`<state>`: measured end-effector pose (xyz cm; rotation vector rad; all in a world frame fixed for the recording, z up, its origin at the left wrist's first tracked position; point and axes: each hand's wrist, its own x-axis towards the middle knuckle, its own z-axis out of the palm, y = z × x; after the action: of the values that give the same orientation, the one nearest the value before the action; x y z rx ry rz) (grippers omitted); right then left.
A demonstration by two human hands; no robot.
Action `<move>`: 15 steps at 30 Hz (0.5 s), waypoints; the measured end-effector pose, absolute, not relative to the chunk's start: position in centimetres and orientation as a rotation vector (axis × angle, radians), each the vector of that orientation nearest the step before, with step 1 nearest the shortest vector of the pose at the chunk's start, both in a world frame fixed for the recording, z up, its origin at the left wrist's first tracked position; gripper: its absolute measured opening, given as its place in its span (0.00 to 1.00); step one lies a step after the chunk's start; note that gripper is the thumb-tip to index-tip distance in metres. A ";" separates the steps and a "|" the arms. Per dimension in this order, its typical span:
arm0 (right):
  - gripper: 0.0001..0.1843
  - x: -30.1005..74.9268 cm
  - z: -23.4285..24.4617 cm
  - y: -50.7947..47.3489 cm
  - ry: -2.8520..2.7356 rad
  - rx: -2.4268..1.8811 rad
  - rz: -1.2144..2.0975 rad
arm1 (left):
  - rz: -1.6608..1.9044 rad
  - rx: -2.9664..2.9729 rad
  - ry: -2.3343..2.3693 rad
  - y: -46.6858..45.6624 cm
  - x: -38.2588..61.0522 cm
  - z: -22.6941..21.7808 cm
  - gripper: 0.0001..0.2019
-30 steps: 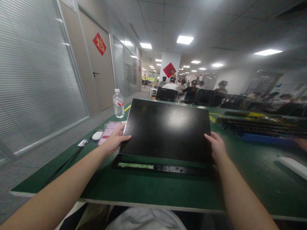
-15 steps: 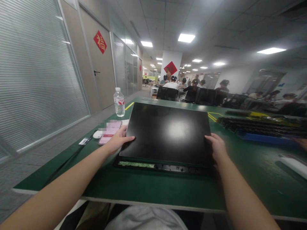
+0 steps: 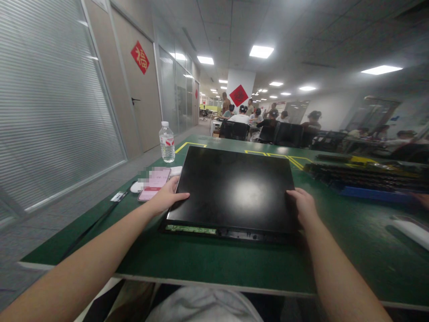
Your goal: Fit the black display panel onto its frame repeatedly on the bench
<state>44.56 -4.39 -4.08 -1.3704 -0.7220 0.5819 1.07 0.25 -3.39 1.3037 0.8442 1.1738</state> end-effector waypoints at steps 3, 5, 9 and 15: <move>0.12 44.5 -4.1 -4.4 -0.733 -1.377 0.573 | 1.164 1.311 0.862 0.5 0.9 -3.8 0.31; 0.12 44.4 -4.1 -4.4 -0.733 -1.378 0.578 | 1.164 1.317 0.872 0.6 0.8 -3.9 0.31; 0.11 44.3 -4.1 -4.5 -0.728 -1.361 0.601 | 1.181 1.322 0.872 0.6 0.8 -3.6 0.32; 0.10 44.5 -4.4 -4.3 -0.756 -1.376 0.609 | 1.196 1.327 0.859 0.4 0.9 -3.1 0.35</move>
<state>44.47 -4.33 -4.40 -1.3758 -0.7558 0.6090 0.95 0.38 -3.14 1.3270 0.8587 1.1955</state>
